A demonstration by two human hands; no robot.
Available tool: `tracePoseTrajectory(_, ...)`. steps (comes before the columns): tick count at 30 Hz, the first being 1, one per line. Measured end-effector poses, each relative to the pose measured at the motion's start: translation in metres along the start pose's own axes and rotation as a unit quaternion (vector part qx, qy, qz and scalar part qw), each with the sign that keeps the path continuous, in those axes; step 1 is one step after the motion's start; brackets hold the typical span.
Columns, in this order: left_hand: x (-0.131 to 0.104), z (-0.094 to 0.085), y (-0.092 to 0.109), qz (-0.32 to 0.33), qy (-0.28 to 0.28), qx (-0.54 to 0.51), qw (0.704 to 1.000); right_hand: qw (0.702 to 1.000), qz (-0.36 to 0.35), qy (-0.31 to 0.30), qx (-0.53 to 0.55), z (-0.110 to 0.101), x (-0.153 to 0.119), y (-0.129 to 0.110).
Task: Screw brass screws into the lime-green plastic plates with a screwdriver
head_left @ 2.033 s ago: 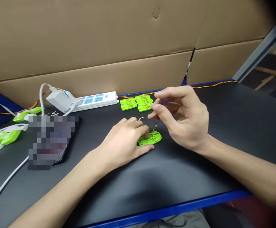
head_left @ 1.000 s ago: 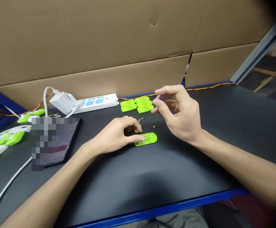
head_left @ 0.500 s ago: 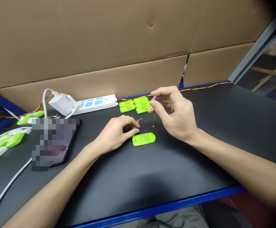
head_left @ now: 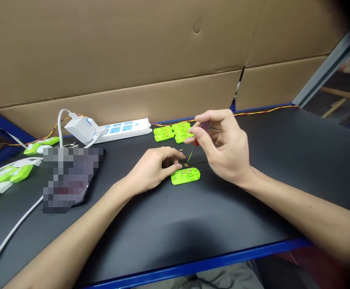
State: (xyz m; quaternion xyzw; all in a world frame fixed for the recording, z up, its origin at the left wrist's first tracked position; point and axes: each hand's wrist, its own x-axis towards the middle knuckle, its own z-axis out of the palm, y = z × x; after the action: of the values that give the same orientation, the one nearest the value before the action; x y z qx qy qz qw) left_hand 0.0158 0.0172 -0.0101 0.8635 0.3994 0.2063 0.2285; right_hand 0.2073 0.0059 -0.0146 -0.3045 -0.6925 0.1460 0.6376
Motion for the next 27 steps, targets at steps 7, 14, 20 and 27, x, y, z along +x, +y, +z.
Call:
tracePoseTrajectory(7, 0.002, -0.002, 0.0, 0.01, -0.016, 0.006, 1.0, 1.0, 0.01, -0.004, 0.021, 0.005, -0.001, -0.001)
tracePoseTrajectory(14, 0.003, -0.003, 0.001, -0.008, -0.024, 0.005, 1.0, 0.999, 0.009, 0.012, 0.033, 0.007, 0.001, -0.002)
tracePoseTrajectory(20, 0.004, -0.004, -0.003, 0.005, -0.012, 0.06, 0.998, 0.999, -0.013, 0.043, 0.015, 0.006, 0.003, 0.001)
tracePoseTrajectory(27, 0.002, -0.002, 0.001, 0.068, -0.008, 0.205, 0.976, 1.0, -0.006, 0.006, -0.018, 0.005, 0.005, 0.011)
